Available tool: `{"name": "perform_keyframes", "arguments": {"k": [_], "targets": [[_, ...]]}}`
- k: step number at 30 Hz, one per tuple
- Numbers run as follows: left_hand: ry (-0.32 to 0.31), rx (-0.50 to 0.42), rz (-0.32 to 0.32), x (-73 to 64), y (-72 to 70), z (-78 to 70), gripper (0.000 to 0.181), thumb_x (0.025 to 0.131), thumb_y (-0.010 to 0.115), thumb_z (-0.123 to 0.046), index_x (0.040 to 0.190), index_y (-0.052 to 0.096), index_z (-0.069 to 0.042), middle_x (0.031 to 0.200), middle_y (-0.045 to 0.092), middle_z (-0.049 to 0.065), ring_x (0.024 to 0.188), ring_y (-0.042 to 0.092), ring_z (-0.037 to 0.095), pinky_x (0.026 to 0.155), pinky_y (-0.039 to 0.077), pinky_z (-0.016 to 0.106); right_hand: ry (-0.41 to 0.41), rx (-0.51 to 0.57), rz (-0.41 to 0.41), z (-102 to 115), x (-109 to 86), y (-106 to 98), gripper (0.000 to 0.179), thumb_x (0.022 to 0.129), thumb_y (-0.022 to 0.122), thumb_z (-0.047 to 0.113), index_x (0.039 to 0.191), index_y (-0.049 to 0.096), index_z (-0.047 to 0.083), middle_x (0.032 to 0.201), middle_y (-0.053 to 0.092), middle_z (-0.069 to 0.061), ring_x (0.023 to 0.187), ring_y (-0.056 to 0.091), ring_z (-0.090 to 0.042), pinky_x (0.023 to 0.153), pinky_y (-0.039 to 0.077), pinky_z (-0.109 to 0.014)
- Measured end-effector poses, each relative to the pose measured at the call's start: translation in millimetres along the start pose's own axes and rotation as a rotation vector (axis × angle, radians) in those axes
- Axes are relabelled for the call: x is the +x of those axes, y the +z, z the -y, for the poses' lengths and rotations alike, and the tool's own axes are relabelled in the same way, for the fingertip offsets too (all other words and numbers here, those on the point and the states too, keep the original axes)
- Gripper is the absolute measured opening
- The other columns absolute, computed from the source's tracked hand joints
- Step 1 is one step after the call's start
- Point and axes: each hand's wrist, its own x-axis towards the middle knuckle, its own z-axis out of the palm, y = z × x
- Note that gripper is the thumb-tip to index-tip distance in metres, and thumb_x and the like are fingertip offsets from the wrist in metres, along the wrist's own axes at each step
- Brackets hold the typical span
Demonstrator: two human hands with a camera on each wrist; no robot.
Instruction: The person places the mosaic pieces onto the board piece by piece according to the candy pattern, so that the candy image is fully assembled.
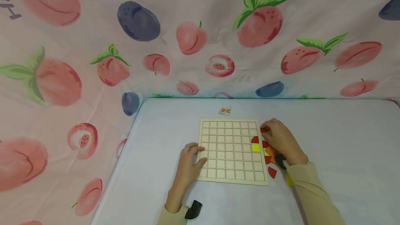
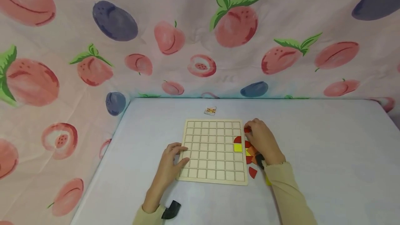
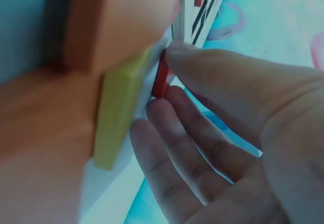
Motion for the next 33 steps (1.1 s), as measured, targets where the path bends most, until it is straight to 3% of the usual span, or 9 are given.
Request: {"name": "perform_keyframes", "arguments": {"k": [9, 14, 20, 28, 33], "targets": [[-0.01, 0.006, 0.002, -1.1, -0.1, -1.1, 0.031, 0.087, 0.076, -0.012, 0.117, 0.068, -0.008, 0.136, 0.053, 0.01, 0.114, 0.052, 0.025, 0.096, 0.045, 0.047, 0.028, 0.007, 0.047, 0.7, 6.2, -1.7, 0.032, 0.089, 0.07, 0.004, 0.118, 0.062, -0.008, 0.108, 0.06, -0.023, 0.095, 0.056, -0.034, 0.093, 0.05, -0.053], [-0.008, 0.011, -0.001, -0.5, -0.2, -2.1, 0.031, 0.087, 0.076, -0.012, 0.117, 0.068, -0.008, 0.136, 0.054, 0.01, 0.113, 0.052, 0.025, 0.095, 0.045, 0.046, -0.004, 0.047, 0.026, -1.0, 6.5, -3.3, 0.027, 0.089, 0.067, 0.002, 0.114, 0.065, -0.01, 0.105, 0.06, -0.024, 0.092, 0.056, -0.034, 0.089, 0.051, -0.051], [-0.013, 0.004, 0.003, -0.4, -0.3, -2.8, 0.031, 0.087, 0.076, -0.012, 0.116, 0.068, -0.008, 0.136, 0.054, 0.011, 0.114, 0.052, 0.026, 0.095, 0.044, 0.047, 0.004, 0.09, 0.038, -2.7, 5.4, -4.2, 0.025, 0.089, 0.069, 0.003, 0.112, 0.063, -0.004, 0.104, 0.058, -0.02, 0.089, 0.057, -0.031, 0.084, 0.052, -0.048], [-0.008, 0.006, 0.003, -0.4, -0.8, -4.6, 0.03, 0.087, 0.076, -0.012, 0.117, 0.068, -0.008, 0.136, 0.053, 0.01, 0.113, 0.051, 0.025, 0.095, 0.045, 0.046, 0.048, 0.093, 0.051, -0.8, 0.1, -6.2, 0.019, 0.089, 0.071, 0.005, 0.108, 0.066, 0.004, 0.094, 0.066, -0.014, 0.084, 0.057, -0.028, 0.079, 0.053, -0.044], [-0.017, 0.015, -0.001, -1.2, -2.5, -4.6, 0.03, 0.087, 0.076, -0.012, 0.117, 0.068, -0.008, 0.136, 0.053, 0.01, 0.113, 0.052, 0.024, 0.095, 0.045, 0.045, 0.063, 0.128, 0.061, 5.0, -5.0, -8.8, 0.029, 0.091, 0.069, 0.007, 0.12, 0.065, 0.004, 0.106, 0.067, -0.018, 0.092, 0.059, -0.031, 0.084, 0.053, -0.047]]}}
